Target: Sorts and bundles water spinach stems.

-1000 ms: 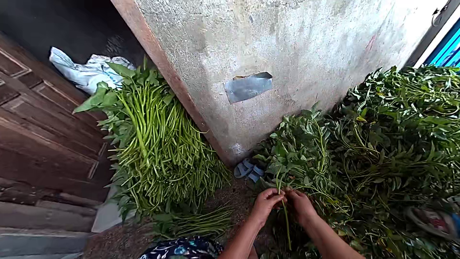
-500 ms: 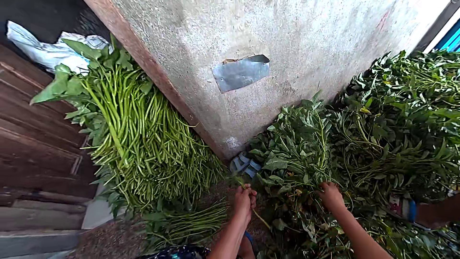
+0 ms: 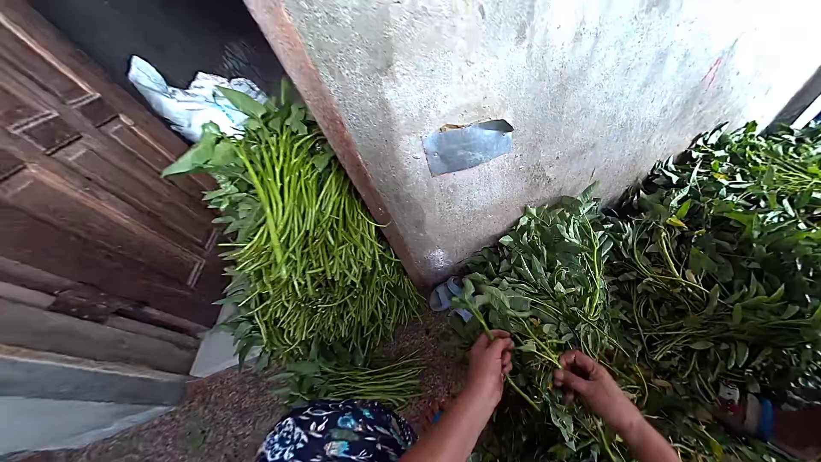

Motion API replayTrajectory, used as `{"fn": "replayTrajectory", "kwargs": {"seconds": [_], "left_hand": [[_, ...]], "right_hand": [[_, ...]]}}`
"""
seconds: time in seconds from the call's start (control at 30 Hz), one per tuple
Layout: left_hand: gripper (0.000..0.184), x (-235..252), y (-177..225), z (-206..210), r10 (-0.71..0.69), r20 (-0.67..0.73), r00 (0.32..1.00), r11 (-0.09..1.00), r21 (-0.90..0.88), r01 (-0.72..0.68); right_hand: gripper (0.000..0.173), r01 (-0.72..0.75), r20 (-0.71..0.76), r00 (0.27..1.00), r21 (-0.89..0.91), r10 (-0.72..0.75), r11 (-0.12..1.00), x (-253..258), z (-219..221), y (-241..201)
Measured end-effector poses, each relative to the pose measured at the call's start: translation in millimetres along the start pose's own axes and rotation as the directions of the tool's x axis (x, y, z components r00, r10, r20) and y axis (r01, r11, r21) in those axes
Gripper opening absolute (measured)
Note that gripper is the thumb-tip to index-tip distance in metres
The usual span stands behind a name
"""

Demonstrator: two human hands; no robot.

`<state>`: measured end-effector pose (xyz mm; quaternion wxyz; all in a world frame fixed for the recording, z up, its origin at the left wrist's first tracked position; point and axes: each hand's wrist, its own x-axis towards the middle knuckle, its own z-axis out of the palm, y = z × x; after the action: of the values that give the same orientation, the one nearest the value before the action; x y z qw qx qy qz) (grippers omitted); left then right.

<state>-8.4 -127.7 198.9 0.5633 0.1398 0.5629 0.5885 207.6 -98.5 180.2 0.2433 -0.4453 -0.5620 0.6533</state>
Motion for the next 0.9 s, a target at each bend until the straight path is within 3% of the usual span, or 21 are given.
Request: {"fn": "replayTrajectory", "kwargs": {"seconds": [0.1,0.2,0.33,0.43,0.53,0.6,0.7,0.8,0.9], "left_hand": [[0.015,4,-3,-6,0.037,0.006,0.999,0.999,-0.002,-0.037],[0.016,7,-4,-16,0.040,0.006,0.999,0.999,-0.010,-0.040],[0.025,13,-3,-32,-0.125,0.109,0.986,0.992,-0.005,0.126],[0.025,17,3,-43,-0.210,0.231,0.950,0.974,-0.032,0.223],[0.015,16,13,-40,-0.219,0.114,0.969,0.969,-0.088,0.230],[0.014,17,13,-37,-0.197,0.014,0.980,0.978,-0.063,0.197],[0.017,23,10,-38,-0.187,-0.044,0.981,0.982,0.013,0.187],[0.021,24,6,-34,-0.159,-0.025,0.987,0.976,0.147,0.161],[0.021,16,-2,-23,-0.114,0.040,0.993,0.968,0.230,0.102]], "right_hand": [[0.024,0.085,-0.019,0.996,-0.003,-0.085,0.996,-5,41,16],[0.024,0.128,0.010,0.992,-0.120,-0.128,0.985,-6,59,24],[0.028,0.185,0.120,0.980,-0.258,-0.159,0.948,-4,55,26],[0.025,0.047,0.190,0.982,-0.140,-0.020,0.989,-2,49,25],[0.018,-0.029,0.143,0.989,-0.013,0.031,0.999,-2,51,25],[0.025,-0.006,0.058,0.998,-0.176,0.017,0.984,-3,56,21],[0.051,-0.032,-0.045,0.999,-0.527,0.009,0.849,-8,59,14],[0.053,-0.058,-0.032,0.998,-0.595,0.048,0.801,-3,65,14],[0.056,-0.084,-0.027,0.996,-0.491,0.081,0.867,16,79,11]]}}
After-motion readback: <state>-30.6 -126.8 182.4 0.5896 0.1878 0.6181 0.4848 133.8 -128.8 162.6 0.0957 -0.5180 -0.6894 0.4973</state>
